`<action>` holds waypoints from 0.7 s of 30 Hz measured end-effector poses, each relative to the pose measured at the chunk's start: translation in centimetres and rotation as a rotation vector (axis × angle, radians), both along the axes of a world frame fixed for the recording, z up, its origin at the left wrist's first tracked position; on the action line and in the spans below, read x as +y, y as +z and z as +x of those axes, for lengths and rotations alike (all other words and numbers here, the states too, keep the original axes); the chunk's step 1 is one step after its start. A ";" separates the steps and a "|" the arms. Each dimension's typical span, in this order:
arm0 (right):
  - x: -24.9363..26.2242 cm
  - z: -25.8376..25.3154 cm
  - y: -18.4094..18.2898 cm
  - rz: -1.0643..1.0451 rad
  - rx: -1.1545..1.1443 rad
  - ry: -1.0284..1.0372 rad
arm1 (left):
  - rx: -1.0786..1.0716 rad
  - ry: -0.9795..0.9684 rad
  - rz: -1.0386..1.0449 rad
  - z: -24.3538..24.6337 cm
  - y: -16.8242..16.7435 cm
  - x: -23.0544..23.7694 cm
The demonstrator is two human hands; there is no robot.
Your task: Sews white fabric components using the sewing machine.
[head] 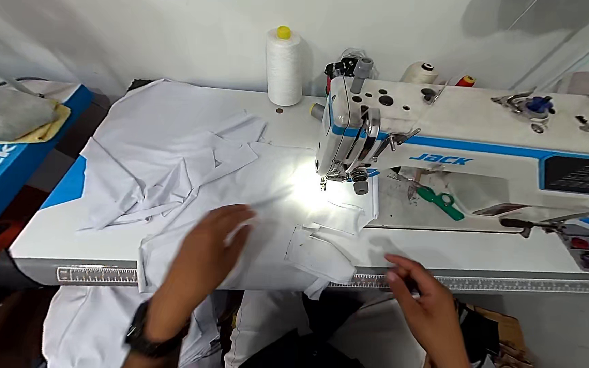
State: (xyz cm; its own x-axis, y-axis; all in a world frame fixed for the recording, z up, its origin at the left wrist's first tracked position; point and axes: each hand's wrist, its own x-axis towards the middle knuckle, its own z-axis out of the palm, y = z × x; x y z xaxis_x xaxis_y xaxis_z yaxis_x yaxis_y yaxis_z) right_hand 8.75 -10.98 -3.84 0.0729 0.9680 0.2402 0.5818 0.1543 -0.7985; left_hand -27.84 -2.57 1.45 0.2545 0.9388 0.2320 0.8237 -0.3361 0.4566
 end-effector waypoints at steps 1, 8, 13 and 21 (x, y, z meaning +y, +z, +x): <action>1.3 -0.9 -0.3 0.078 -0.062 0.018 | -0.010 -0.123 -0.002 2.0 -0.6 1.6; 4.8 -7.1 0.0 0.034 -0.524 0.049 | 0.292 -0.188 -0.159 8.7 -4.0 10.2; 5.8 -9.3 1.6 -0.037 -0.324 0.011 | 0.304 -0.149 -0.052 8.9 -6.5 11.9; 3.3 -3.9 -0.4 -0.034 -0.498 -0.047 | 0.317 -0.150 -0.042 8.8 -6.5 12.0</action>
State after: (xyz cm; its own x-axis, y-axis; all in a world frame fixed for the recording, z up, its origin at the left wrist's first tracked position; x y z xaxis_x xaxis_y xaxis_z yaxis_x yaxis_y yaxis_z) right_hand 4.80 -7.72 -4.23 0.0014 0.9744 0.2249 0.8993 0.0972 -0.4265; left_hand -19.09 9.39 -5.04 0.4439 0.8923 0.0817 0.8694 -0.4510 0.2019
